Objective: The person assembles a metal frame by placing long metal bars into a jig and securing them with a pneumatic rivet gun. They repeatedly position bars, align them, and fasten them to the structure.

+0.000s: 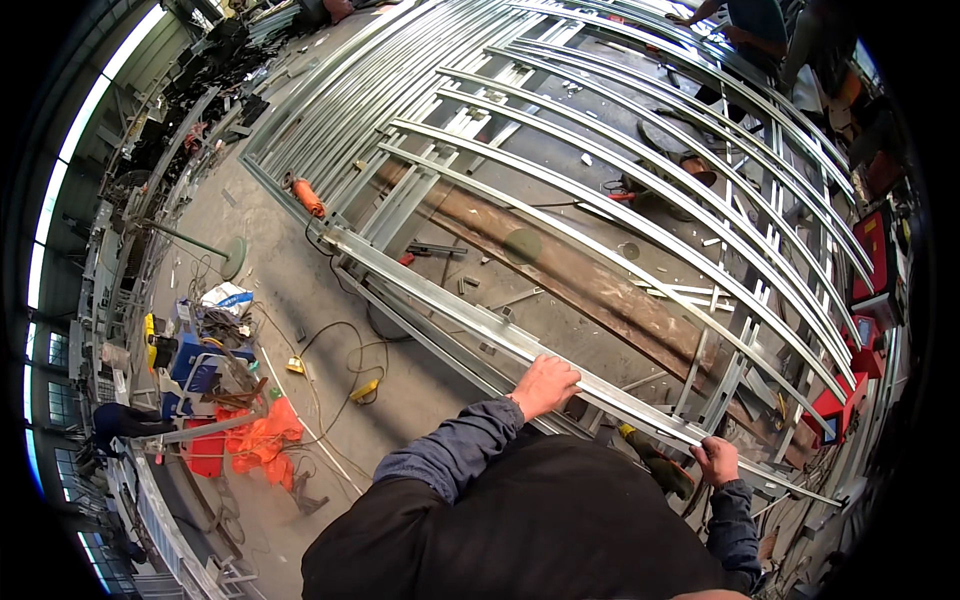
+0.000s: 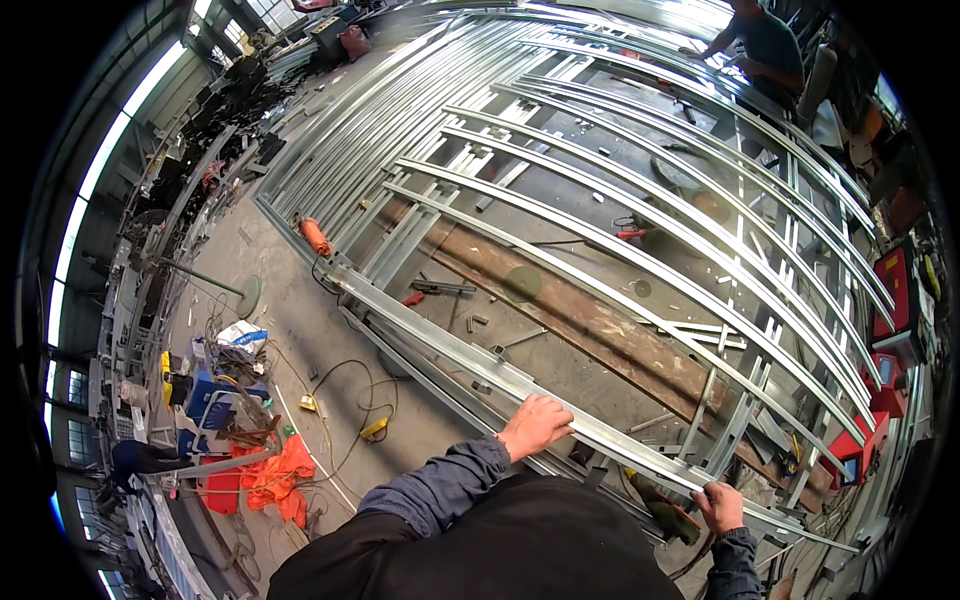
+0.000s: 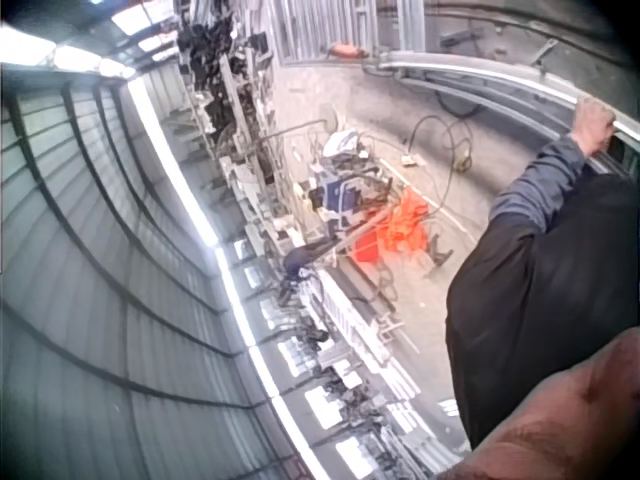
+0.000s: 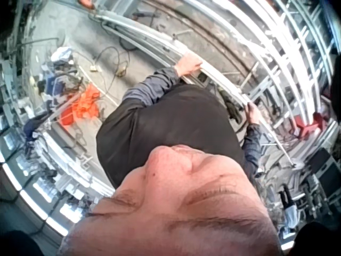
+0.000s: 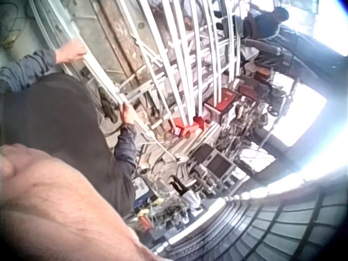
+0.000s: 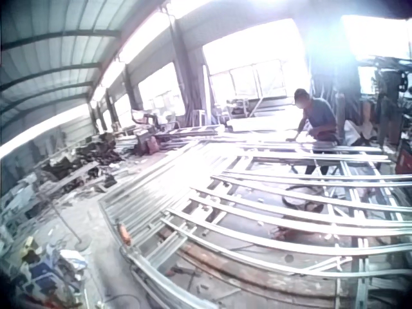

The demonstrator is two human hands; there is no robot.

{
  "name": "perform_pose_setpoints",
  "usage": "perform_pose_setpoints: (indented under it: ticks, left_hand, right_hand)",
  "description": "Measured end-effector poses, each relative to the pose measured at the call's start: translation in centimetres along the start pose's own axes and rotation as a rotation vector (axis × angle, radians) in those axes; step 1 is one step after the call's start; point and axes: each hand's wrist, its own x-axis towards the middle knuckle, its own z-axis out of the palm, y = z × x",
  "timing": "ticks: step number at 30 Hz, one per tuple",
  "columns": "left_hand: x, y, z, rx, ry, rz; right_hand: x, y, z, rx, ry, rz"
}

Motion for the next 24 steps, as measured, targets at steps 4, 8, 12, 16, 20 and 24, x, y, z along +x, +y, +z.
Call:
perform_pose_setpoints:
  ticks: [4, 8, 12, 16, 20, 24]
  left_hand:
    - [0.0, -0.9, 0.1, 0.019, 0.037, 0.020]
    - [0.4, -1.1, 0.7, 0.019, 0.040, 0.044]
    - [0.1, -1.2, 1.5, -0.027, 0.007, 0.031]
    - [-0.2, -0.6, 2.8, 0.016, -0.022, 0.028]
    - [-0.2, -0.8, 2.7, 0.022, -0.125, 0.003]
    - [-0.2, -0.9, 3.0, 0.004, -0.145, 0.002]
  right_hand:
    - [0.5, 0.0, 1.2, 0.017, 0.044, -0.033]
    - [-0.1, 0.0, 2.5, -0.033, 0.075, -0.054]
    - [-0.6, -0.3, 3.6, -0.051, 0.160, -0.097]
    - [-0.8, 1.6, 6.4, -0.056, 0.326, -0.163]
    - [-1.5, 1.3, 8.1, -0.009, 0.418, -0.112]
    - [-1.5, 1.4, 8.8, -0.015, 0.419, -0.090]
